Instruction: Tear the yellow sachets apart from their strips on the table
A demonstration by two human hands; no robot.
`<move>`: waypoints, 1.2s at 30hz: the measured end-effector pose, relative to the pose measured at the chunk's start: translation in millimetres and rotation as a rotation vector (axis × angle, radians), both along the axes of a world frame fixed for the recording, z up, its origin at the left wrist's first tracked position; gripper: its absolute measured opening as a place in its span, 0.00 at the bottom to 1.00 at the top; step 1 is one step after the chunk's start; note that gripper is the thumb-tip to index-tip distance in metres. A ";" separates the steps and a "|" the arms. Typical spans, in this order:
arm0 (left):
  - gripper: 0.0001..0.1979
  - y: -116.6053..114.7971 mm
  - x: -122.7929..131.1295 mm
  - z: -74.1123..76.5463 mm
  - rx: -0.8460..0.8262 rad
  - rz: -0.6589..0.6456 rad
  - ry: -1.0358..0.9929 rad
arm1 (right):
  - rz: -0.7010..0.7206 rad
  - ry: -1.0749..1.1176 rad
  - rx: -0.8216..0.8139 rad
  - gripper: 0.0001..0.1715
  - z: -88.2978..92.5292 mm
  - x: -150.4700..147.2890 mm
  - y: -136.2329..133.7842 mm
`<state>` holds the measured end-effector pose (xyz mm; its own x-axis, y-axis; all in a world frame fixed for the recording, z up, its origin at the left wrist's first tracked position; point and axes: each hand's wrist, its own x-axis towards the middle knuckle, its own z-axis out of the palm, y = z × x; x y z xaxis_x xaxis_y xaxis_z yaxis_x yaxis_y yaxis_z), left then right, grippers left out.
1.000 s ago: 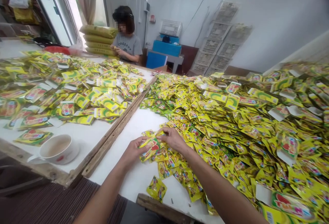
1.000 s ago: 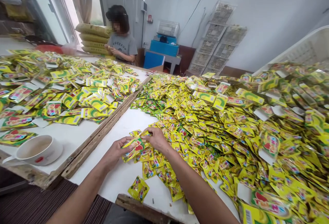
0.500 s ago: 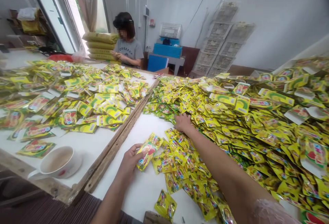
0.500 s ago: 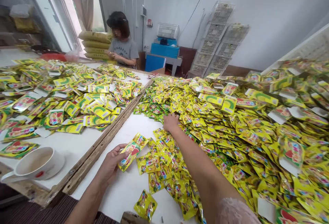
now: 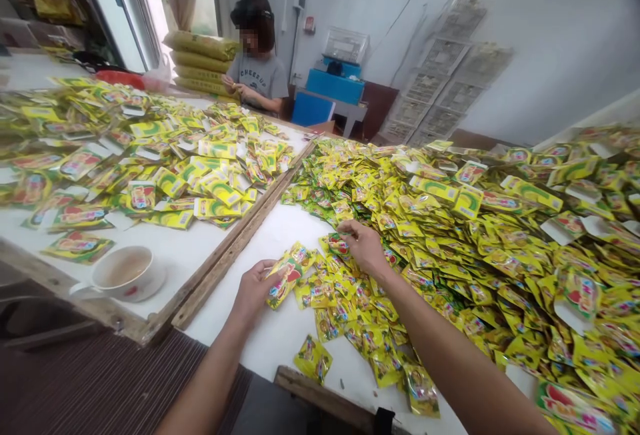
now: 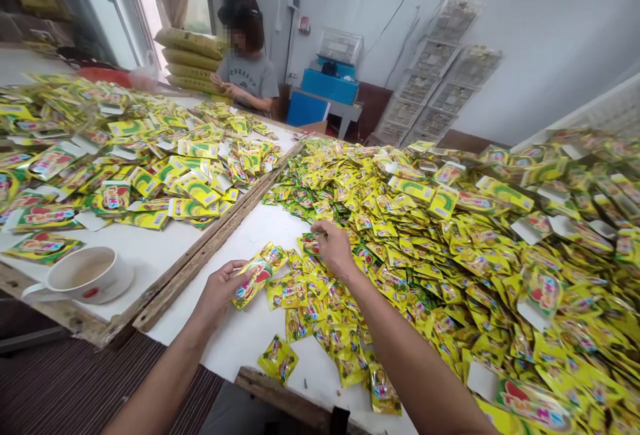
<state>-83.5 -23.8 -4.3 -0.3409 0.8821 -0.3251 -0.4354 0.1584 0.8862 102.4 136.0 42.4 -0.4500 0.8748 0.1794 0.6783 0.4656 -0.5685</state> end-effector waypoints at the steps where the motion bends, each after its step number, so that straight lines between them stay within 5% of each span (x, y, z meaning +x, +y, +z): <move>1: 0.24 -2.0 0.3 -0.2 0.003 0.004 0.022 | -0.007 0.068 -0.052 0.15 -6.8 0.8 -4.7; 6: 0.24 -14.1 2.0 -1.8 -0.017 0.007 0.115 | -0.026 0.091 -0.178 0.15 -29.6 8.8 -22.4; 14: 0.22 -24.7 23.2 8.5 0.015 -0.102 0.032 | -0.057 0.637 -0.431 0.23 -8.2 2.2 -58.6; 29: 0.22 -29.3 41.5 9.9 0.017 -0.151 -0.057 | 0.060 0.523 -0.482 0.18 -4.6 25.2 -81.2; 36: 0.23 -29.4 49.0 9.4 -0.010 -0.095 -0.101 | -0.230 0.831 -0.419 0.22 -1.2 43.0 -84.7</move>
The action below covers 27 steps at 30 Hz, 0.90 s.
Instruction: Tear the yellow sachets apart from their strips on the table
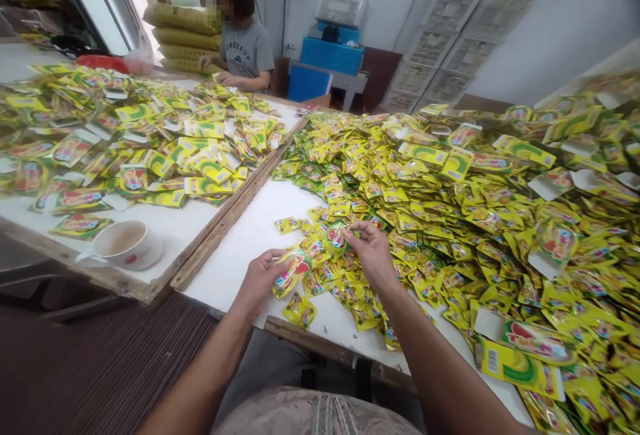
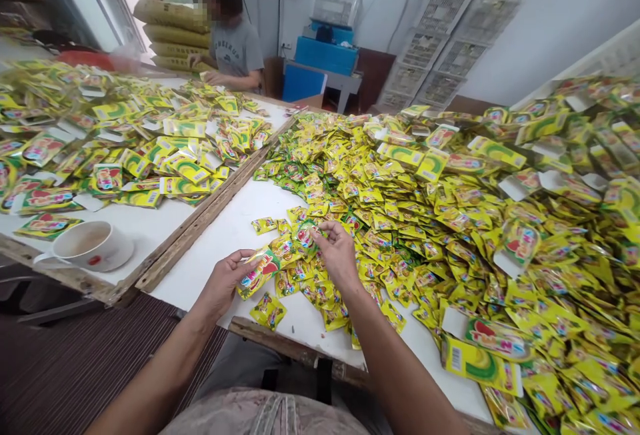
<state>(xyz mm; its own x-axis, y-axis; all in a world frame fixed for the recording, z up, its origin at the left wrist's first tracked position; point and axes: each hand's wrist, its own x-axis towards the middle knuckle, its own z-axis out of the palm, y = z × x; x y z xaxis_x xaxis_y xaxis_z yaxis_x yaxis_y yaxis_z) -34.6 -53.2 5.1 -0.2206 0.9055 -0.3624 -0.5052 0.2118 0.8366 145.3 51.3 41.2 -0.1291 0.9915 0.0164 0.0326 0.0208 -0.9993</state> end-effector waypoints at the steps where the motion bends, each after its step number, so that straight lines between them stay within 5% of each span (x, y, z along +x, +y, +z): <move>1: 0.23 0.3 2.4 -0.2 0.000 0.003 -0.008 | -0.018 0.018 -0.013 0.22 -2.4 -0.7 -2.6; 11: 0.21 1.7 15.7 1.2 0.029 -0.051 0.124 | -0.063 0.018 -0.066 0.21 -20.6 -12.4 -24.9; 27: 0.20 3.4 20.1 -1.0 0.084 -0.026 0.040 | -0.018 -0.267 0.331 0.06 -12.4 -14.1 -45.0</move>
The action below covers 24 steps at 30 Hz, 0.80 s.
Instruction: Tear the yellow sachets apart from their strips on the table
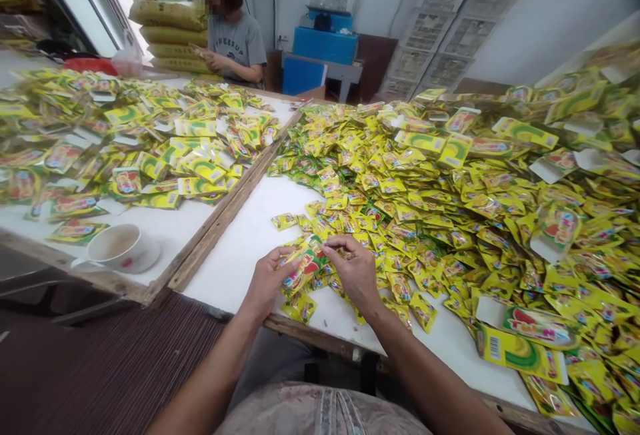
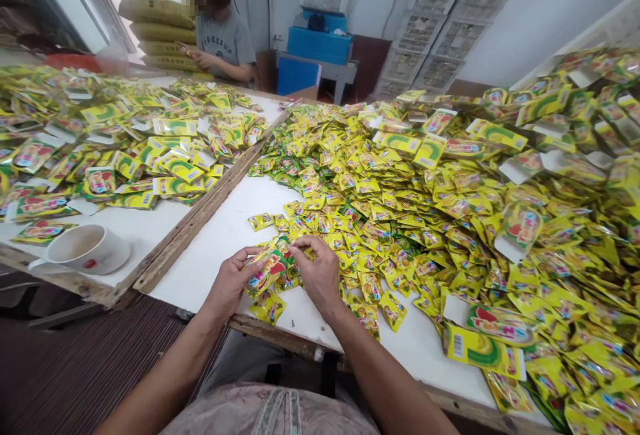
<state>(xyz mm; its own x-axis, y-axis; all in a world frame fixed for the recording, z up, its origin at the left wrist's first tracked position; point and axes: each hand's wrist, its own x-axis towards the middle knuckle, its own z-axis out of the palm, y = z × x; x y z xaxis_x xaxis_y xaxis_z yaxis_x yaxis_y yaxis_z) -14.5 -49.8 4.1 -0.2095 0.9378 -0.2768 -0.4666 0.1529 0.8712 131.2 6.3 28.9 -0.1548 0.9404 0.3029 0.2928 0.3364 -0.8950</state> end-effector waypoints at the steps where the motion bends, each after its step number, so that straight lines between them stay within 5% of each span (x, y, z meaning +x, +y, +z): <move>1: 0.19 -0.3 -0.7 0.7 0.004 -0.001 0.002 | 0.031 -0.024 0.022 0.05 1.7 -0.5 -0.4; 3: 0.19 -1.0 -1.9 2.3 0.004 0.004 0.008 | 0.071 -0.044 0.041 0.05 5.4 -0.7 -0.7; 8: 0.20 -2.5 -5.8 4.4 -0.018 -0.007 0.022 | -0.080 0.016 -0.044 0.11 10.2 5.5 6.9; 13: 0.19 -3.0 -7.2 3.1 -0.029 -0.031 0.023 | 0.090 -0.001 -0.112 0.06 7.7 7.0 10.1; 24: 0.17 -3.0 -6.8 3.5 -0.004 -0.076 0.028 | 0.313 -0.019 -0.369 0.21 16.7 9.0 -6.0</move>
<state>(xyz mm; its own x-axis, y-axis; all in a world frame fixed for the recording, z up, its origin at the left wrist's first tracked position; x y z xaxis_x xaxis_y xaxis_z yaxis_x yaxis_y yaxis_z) -21.2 -52.8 7.6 -0.1453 0.9501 -0.2759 -0.4291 0.1908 0.8829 140.3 0.4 45.6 -0.4495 0.8920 -0.0476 0.2453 0.0721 -0.9668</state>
